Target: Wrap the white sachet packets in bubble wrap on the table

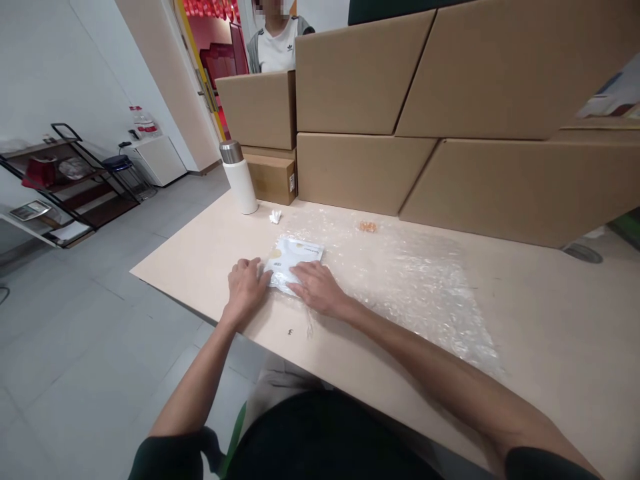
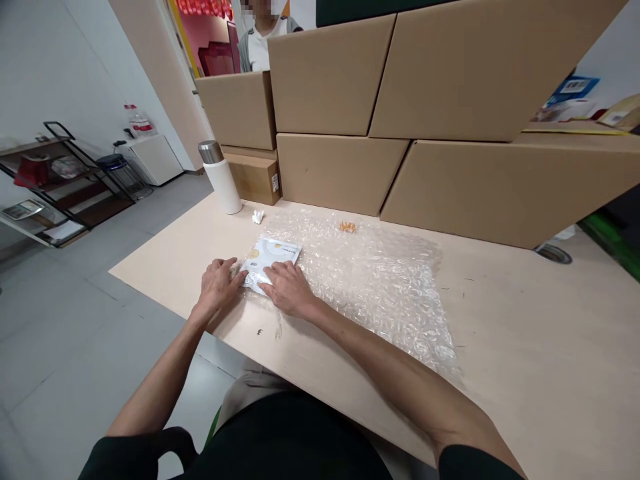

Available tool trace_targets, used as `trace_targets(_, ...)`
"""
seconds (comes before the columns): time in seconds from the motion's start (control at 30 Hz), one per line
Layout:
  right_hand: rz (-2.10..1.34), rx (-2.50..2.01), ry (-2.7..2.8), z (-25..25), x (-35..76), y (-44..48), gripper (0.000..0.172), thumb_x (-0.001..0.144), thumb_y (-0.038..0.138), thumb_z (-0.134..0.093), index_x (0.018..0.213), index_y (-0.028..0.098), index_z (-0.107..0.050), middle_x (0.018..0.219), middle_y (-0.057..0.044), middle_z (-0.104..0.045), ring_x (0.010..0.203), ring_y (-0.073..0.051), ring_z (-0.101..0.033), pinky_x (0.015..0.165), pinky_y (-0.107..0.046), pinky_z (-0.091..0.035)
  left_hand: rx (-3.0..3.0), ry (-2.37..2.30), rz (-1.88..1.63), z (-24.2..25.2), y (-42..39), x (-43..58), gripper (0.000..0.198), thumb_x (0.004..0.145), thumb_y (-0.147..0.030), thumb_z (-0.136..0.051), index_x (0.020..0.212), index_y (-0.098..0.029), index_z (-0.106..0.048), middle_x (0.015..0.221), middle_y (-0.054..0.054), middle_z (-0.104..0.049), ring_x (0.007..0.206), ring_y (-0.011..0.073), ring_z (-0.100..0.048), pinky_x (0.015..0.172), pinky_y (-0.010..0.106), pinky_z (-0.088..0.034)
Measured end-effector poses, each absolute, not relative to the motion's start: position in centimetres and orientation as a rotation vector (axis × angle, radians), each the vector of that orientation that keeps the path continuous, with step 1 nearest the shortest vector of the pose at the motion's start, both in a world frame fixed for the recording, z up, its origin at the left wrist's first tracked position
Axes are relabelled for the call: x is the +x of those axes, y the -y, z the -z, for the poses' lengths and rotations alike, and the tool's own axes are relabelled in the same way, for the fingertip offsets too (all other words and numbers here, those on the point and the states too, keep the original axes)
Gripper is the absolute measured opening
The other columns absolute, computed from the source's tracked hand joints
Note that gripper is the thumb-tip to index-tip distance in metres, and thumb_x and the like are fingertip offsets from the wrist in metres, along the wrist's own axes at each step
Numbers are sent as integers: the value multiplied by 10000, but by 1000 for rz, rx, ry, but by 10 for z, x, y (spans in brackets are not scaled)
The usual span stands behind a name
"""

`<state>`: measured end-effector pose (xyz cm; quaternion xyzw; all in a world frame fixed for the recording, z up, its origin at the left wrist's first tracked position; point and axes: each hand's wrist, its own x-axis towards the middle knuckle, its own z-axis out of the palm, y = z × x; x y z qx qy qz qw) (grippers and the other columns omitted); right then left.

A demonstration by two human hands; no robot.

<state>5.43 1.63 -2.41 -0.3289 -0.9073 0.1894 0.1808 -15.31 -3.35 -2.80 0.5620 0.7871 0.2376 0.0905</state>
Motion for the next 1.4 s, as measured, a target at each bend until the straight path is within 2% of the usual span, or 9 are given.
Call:
trace_targets(0.17,-432,-1099,2689,13,42,-9,497,1009,483,-340,1358,185,-531,1296,-173,-597,1169,-350,-501,943,-489,-381,1318,-2066,-951,26,27,-163,476,698,-500,-726,1018,-156,-647,818,83,-662,886,290,-644,807,381,-467)
trace_targets(0.4,-900,-1050,2353,0,61,-12,523,1005,572,-269,1213,252,-626,1244,-103,-646,1166,-301,-559,969,-489,-386,1312,-1628,-1181,0,34,-128,434,763,-569,-686,906,-190,-530,735,-12,-600,640,139,-575,604,247,-440)
trace_targets(0.57,-1571,-895,1665,-3,99,-14,538,938,656,-392,1127,254,-694,1115,-61,-703,1029,-239,-622,881,-370,-467,1605,-1415,-1108,-26,43,-73,519,954,-643,-366,1107,-199,-587,1116,89,-653,1051,226,-613,911,354,-478)
trace_targets(0.73,-1924,-1002,1113,8,141,-15,515,881,642,-509,977,177,-708,811,-64,-701,766,-211,-630,715,-326,-504,2023,-1443,-699,-20,31,-27,585,985,-631,-232,1288,-268,-577,1431,96,-480,1397,272,-361,1137,486,-284)
trace_targets(0.87,-1743,-1167,1294,17,173,-17,390,869,536,-557,923,169,-678,868,-77,-687,850,-235,-624,784,-358,-501,2204,-1629,-330,-5,22,-2,550,988,-621,-235,1321,-341,-571,1461,87,-454,1366,349,-358,1053,597,-308)
trace_targets(1.07,-533,-1259,1982,22,179,-24,383,951,422,-413,1128,154,-622,1223,-167,-614,1206,-302,-494,1057,-469,-354,2384,-1686,-234,9,20,10,495,970,-600,-347,1305,-334,-597,1466,115,-448,1324,414,-372,1000,626,-324)
trace_targets(1.2,-587,-1191,2242,29,158,-28,420,1020,398,-264,1044,161,-611,1082,-140,-658,1104,-258,-555,1008,-432,-380,2174,-1801,-548,20,15,-11,477,934,-500,-489,1346,-270,-550,1516,153,-354,1396,418,-287,1060,640,-268)
trace_targets(1.3,-689,-1219,2227,26,152,-29,449,1035,427,-238,940,185,-604,943,-98,-664,1015,-240,-580,981,-422,-377,1607,-1819,-979,25,10,-33,679,842,-526,-620,1403,-190,-441,1367,191,-463,1265,355,-475,1023,543,-383)
trace_targets(1.4,-868,-1227,2114,15,159,-29,495,1018,530,-269,943,205,-635,931,-73,-676,985,-232,-607,952,-405,-404,1170,-1550,-1165,17,10,-39,767,828,-569,-640,1427,-183,-357,1153,126,-584,1016,243,-624,895,400,-483)
